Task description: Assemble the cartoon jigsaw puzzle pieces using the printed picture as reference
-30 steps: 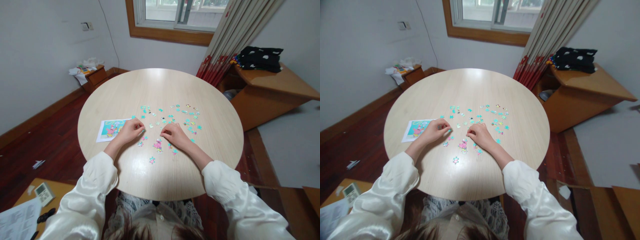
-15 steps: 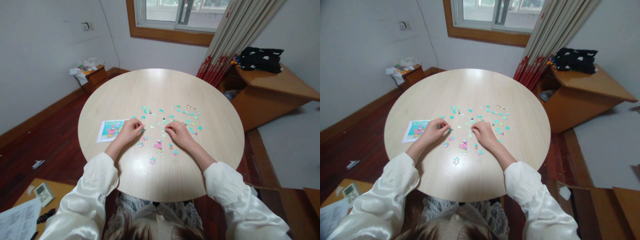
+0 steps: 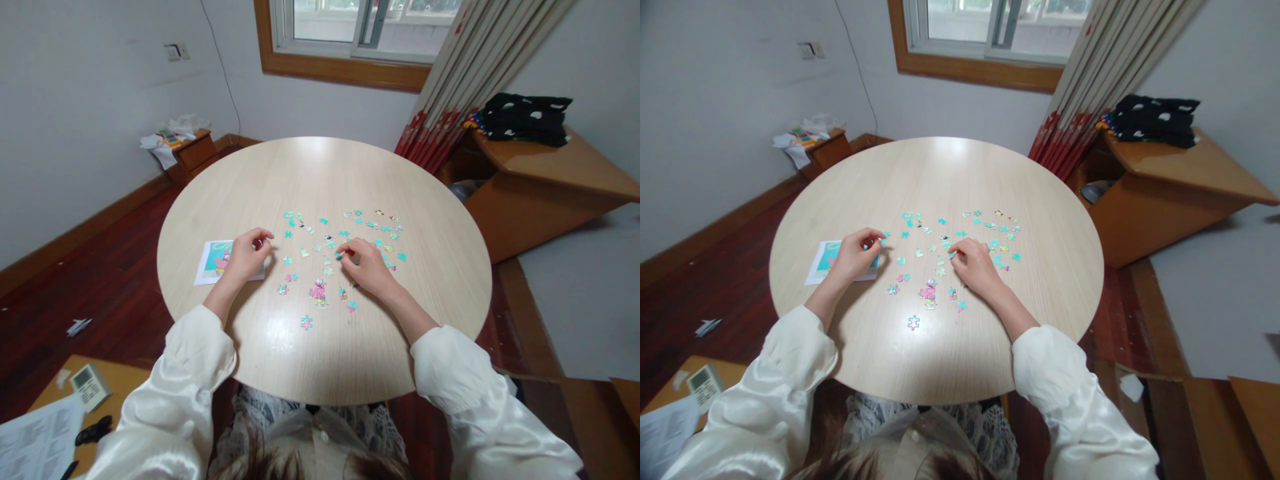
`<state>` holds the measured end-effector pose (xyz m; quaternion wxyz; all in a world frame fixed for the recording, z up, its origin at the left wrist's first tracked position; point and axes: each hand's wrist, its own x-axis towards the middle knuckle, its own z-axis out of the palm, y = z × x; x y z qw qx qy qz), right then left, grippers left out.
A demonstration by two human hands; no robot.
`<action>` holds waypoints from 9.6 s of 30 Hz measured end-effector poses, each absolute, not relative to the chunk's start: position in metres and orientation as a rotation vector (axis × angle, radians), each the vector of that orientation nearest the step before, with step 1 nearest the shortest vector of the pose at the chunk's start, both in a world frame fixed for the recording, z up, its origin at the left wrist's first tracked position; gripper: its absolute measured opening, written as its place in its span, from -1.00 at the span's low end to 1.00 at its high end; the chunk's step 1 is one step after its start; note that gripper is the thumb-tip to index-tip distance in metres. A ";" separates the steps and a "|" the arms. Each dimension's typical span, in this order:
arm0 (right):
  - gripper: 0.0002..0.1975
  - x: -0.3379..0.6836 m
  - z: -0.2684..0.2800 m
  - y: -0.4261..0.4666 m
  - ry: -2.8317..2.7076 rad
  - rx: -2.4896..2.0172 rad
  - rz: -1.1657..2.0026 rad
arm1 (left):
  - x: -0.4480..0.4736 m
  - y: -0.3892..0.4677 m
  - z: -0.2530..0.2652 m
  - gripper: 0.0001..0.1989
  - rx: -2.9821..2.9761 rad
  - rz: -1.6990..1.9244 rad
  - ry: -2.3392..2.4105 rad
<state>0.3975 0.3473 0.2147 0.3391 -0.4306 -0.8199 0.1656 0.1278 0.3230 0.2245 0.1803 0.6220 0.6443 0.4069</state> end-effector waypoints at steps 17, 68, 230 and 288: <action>-0.86 0.397 0.214 0.347 -2.134 -1.130 0.445 | 0.132 0.317 0.226 -0.86 1.975 0.746 1.740; -0.67 0.405 0.222 0.339 -2.327 -0.993 0.591 | 0.145 0.311 0.228 -0.88 2.104 0.806 1.667; -0.87 0.370 0.203 0.337 -2.212 -0.977 0.702 | 0.223 0.220 0.230 -0.58 2.585 0.219 1.548; -0.85 0.439 0.218 0.257 -2.331 -1.082 0.388 | 0.184 0.247 0.238 -0.61 2.625 0.395 1.271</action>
